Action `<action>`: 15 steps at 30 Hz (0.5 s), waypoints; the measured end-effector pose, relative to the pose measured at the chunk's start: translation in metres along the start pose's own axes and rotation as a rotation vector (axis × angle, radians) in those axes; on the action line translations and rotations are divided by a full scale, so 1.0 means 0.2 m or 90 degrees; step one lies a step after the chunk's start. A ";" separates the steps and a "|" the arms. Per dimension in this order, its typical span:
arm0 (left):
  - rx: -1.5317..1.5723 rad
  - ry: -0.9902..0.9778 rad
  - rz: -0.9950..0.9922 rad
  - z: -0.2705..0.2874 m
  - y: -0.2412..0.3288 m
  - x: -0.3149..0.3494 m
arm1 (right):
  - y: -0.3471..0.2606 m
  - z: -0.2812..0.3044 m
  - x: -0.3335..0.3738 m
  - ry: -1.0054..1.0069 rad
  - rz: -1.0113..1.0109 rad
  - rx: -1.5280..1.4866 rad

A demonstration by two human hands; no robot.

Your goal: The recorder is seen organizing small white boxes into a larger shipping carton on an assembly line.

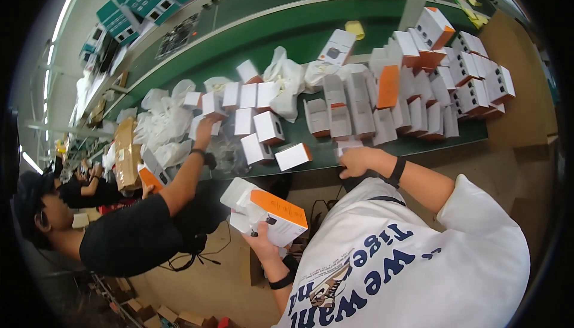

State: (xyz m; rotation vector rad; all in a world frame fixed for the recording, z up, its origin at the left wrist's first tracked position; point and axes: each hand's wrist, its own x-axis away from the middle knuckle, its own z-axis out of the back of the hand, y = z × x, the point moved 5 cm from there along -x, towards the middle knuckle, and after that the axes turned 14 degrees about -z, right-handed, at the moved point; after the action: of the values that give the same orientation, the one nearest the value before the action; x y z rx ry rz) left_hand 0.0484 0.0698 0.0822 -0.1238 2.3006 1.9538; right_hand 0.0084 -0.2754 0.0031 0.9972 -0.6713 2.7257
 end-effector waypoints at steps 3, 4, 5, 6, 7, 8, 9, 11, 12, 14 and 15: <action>-0.091 0.052 -0.075 0.16 0.12 0.12 | -0.25 -0.04 -0.08 -0.029 0.137 -0.072; -0.173 0.053 -0.104 0.20 0.17 0.14 | -0.40 0.02 -0.11 -0.028 0.191 -0.176; -0.194 0.085 -0.120 0.24 0.21 0.18 | -0.55 0.07 -0.14 0.004 0.219 -0.228; -0.214 0.121 -0.137 0.27 0.24 0.22 | -0.71 0.12 -0.19 0.048 0.259 -0.267; -0.261 0.133 -0.136 0.29 0.28 0.25 | -0.86 0.15 -0.26 0.121 0.286 -0.272; -0.306 0.144 -0.134 0.29 0.31 0.28 | -0.99 0.18 -0.34 0.174 0.315 -0.289; -0.279 0.190 -0.107 0.32 0.29 0.32 | -1.12 0.20 -0.43 0.201 0.324 -0.291; -0.278 0.199 -0.108 0.31 0.29 0.36 | -1.25 0.18 -0.77 0.270 0.286 -0.292; -0.278 0.226 -0.107 0.33 0.29 0.40 | -1.36 0.17 -0.92 0.225 0.210 -0.212; -0.282 0.244 -0.114 0.32 0.33 0.46 | -1.46 0.14 -1.23 0.248 0.179 -0.142; -0.307 0.255 -0.121 0.32 0.33 0.49 | -1.52 0.10 -1.35 0.249 0.173 -0.108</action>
State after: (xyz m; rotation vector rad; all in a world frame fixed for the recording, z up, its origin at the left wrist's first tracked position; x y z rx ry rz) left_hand -0.0547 0.1458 0.1226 -0.8096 1.8568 2.5096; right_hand 0.3159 -0.0147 -0.0492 0.3379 -0.9979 2.9007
